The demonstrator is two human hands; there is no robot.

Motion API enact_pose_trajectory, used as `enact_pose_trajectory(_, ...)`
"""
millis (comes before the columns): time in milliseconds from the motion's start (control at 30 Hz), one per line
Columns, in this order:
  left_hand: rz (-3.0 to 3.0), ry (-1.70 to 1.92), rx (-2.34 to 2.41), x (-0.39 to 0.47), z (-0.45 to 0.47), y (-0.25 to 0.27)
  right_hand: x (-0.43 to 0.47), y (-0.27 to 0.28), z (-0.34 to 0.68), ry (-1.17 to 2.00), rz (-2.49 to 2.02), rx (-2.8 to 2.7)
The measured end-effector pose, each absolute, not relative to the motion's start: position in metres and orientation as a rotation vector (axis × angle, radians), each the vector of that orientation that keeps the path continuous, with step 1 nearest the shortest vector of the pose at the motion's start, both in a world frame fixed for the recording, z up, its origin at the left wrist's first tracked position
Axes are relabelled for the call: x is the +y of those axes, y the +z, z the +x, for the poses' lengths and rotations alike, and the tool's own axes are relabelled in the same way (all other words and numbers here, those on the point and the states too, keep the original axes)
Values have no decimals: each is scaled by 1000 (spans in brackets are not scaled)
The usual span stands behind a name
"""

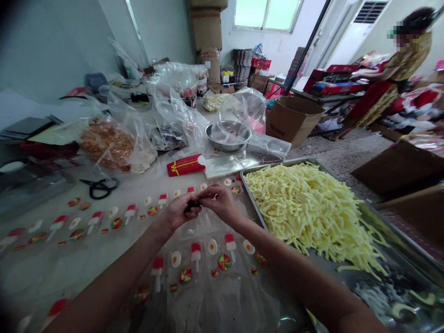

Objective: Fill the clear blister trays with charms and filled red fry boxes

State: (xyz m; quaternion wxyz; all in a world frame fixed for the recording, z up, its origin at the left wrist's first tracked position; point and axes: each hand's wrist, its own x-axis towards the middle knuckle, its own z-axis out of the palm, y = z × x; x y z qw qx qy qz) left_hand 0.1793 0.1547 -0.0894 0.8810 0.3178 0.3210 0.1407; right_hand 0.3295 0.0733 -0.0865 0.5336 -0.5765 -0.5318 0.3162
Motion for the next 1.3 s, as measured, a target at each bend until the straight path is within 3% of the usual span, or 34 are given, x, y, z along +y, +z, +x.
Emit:
enact_pose_trajectory(200, 853, 467, 857, 163, 151, -82, 116, -83, 371, 945, -1654, -1047)
enact_pose_trajectory(400, 884, 499, 832, 173, 124, -72, 156, -106, 387, 775, -1983, -1369)
enact_pose_trajectory(700, 626, 570, 725, 176, 114, -87, 148, -109, 384, 808, -1760, -1280)
enact_pose_trajectory(967, 505, 579, 787, 150, 126, -86, 99, -77, 300, 835, -1331, -1462)
enact_pose_trajectory(1133, 492, 616, 817, 143, 122, -81, 101, -89, 290, 900, -1410, -1338)
enact_pose_trajectory(1300, 341, 685, 907, 165, 90, -63, 146, -102, 297, 766, -1677, -1400)
